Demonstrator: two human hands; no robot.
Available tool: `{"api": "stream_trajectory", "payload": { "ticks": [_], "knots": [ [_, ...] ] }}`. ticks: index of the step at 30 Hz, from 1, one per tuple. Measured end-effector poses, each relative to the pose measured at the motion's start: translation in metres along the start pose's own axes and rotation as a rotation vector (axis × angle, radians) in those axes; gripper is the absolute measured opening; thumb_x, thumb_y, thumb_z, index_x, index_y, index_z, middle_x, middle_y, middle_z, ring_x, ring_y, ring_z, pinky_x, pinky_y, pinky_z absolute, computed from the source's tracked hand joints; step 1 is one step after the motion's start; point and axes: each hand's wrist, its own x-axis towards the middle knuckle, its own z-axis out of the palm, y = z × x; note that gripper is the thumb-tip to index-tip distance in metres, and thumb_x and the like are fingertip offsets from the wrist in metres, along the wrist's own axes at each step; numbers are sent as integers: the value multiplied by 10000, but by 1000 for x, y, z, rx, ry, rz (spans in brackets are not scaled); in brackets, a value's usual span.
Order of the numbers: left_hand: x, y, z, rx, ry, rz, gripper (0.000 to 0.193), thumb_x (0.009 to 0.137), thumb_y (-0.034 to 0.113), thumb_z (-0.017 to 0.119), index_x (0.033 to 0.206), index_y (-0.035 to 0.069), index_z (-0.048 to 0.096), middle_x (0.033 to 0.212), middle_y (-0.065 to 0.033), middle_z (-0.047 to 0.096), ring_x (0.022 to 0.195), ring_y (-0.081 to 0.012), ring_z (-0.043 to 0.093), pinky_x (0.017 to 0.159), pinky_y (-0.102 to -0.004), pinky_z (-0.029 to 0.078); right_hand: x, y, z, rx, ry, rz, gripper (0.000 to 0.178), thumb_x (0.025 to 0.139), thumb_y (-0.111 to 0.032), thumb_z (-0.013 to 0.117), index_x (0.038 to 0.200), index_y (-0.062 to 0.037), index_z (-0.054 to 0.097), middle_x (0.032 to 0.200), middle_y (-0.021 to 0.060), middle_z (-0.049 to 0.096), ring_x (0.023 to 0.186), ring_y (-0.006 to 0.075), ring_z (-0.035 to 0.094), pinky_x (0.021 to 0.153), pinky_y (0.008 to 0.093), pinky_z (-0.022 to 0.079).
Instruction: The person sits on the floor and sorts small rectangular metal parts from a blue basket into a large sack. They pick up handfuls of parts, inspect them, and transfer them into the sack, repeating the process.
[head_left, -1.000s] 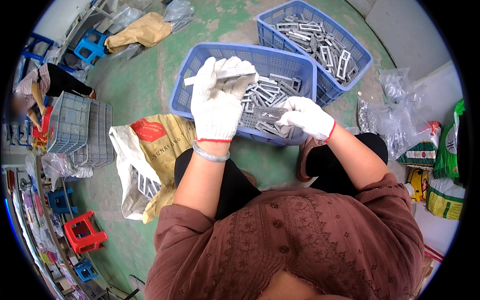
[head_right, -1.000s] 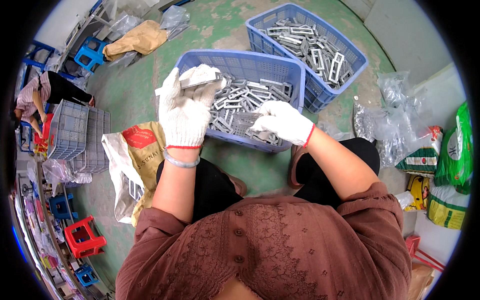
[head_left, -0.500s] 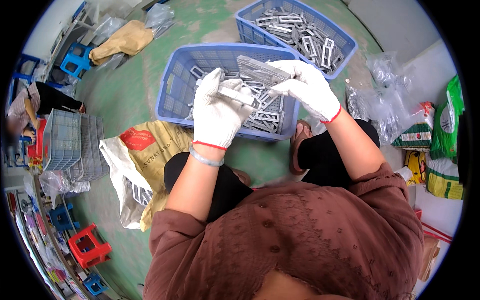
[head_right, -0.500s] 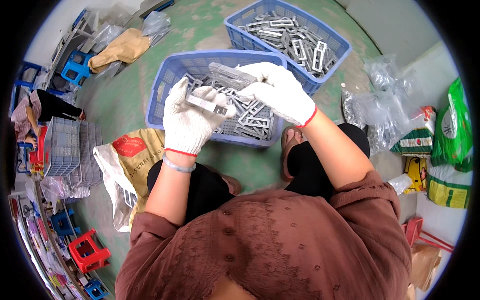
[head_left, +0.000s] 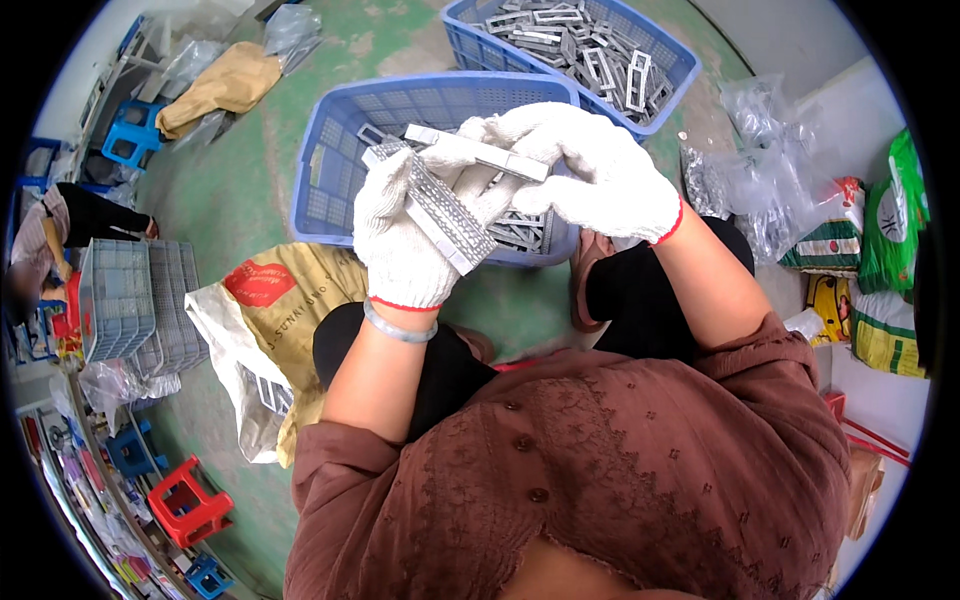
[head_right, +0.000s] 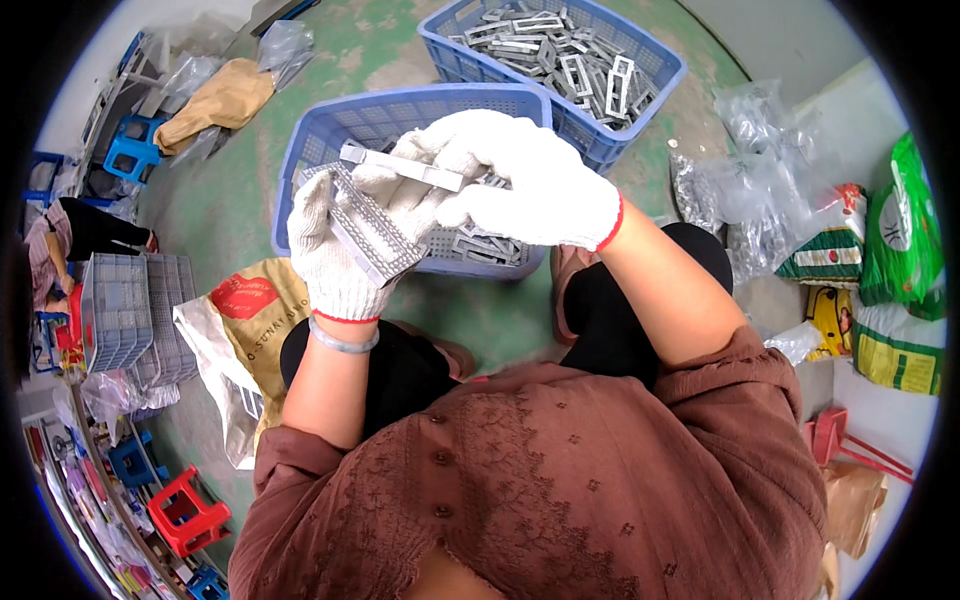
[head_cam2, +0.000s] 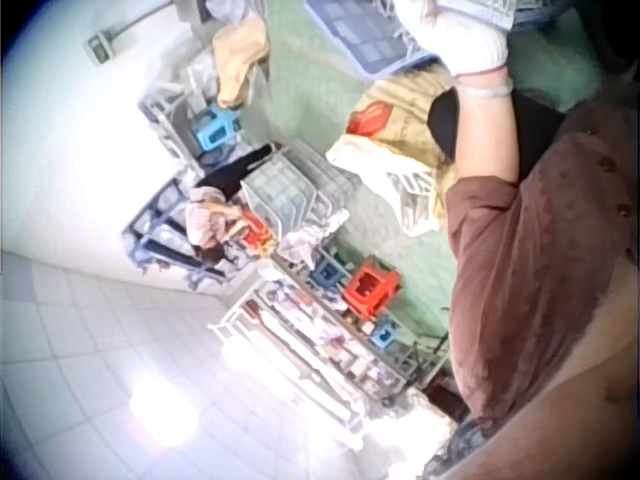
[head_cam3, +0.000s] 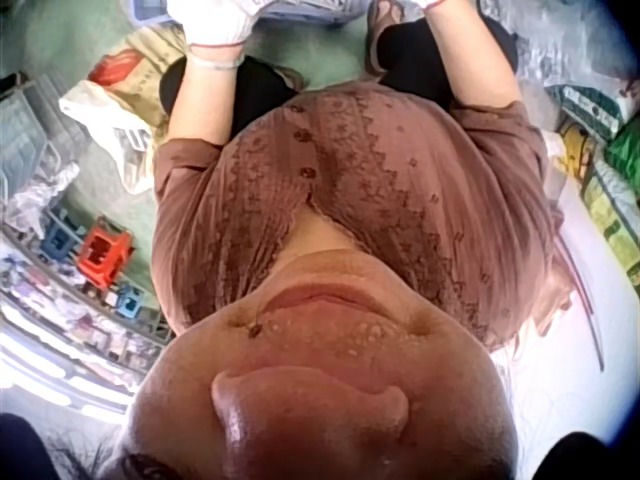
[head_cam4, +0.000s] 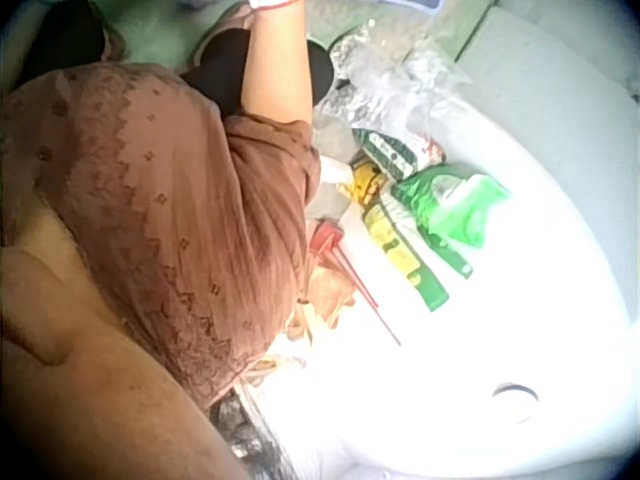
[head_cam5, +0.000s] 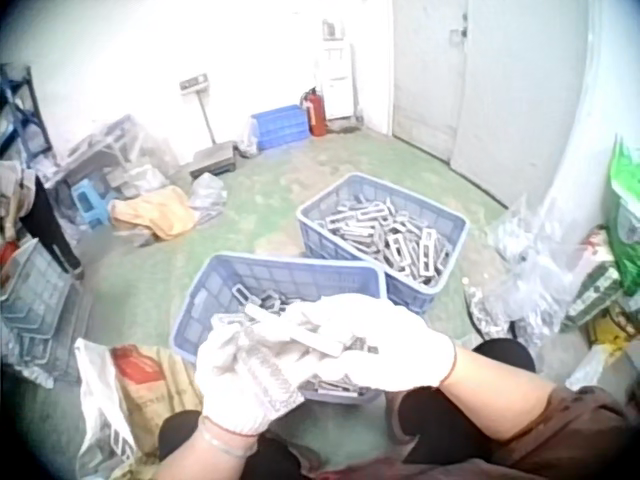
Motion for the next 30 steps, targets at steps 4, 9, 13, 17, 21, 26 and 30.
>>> {"api": "stream_trajectory", "payload": {
  "ticks": [4, 9, 13, 17, 21, 26, 30],
  "knots": [
    [-1, -3, -2, -28, -40, 64, 702, 897, 293, 546, 1393, -174, 379, 1436, -293, 424, 1405, -433, 349, 1209, -578, 214, -1, 4, -1, -63, 1, -43, 266, 761, -244, 807, 918, -49, 717, 1204, 124, 656, 1001, 295, 666, 852, 374, 530],
    [-2, -2, -1, 7, -22, 90, 720, 899, 280, 554, 1410, -181, 341, 1465, -292, 383, 1410, -423, 340, 1208, -589, 208, 1, 5, -1, -116, 0, -157, 267, 773, -266, 795, 930, -64, 718, 1206, 128, 655, 1024, 322, 657, 878, 395, 526],
    [-2, -4, 4, 27, 45, 123, 732, 901, 274, 556, 1423, -177, 314, 1482, -282, 362, 1412, -414, 337, 1208, -594, 205, 1, 0, -1, -203, 3, -171, 267, 774, -261, 786, 962, -88, 710, 1213, 132, 654, 1048, 340, 652, 893, 406, 526],
    [-2, -1, 2, 35, 12, 102, 735, 897, 265, 562, 1431, -168, 303, 1473, -273, 385, 1401, -413, 356, 1209, -595, 204, 0, 4, 0, -235, 5, -202, 281, 770, -260, 784, 987, -102, 703, 1208, 125, 659, 1039, 333, 659, 888, 401, 532],
    [-3, 0, 1, 33, -14, 102, 724, 893, 262, 567, 1426, -161, 321, 1462, -272, 403, 1389, -414, 378, 1205, -597, 213, 0, -1, 0, -232, -63, -118, 268, 776, -111, 742, 1032, -41, 701, 1229, 174, 649, 1114, 335, 630, 960, 414, 493],
    [-4, -1, 10, 221, 33, 148, 859, 875, 359, 577, 1480, -147, 240, 1538, -305, 313, 1470, -415, 262, 1222, -584, 156, -1, 0, 0, -188, -19, -140, 272, 774, -106, 776, 1029, -37, 711, 1216, 167, 654, 1123, 331, 629, 951, 411, 499],
    [-3, 0, 8, 249, 14, 206, 847, 874, 339, 569, 1481, -149, 235, 1544, -294, 309, 1484, -405, 231, 1236, -575, 130, 0, 4, 2, -286, 56, -174, 316, 776, -238, 770, 1057, -104, 718, 1229, 133, 659, 1050, 307, 668, 881, 370, 544]
  ]
}}
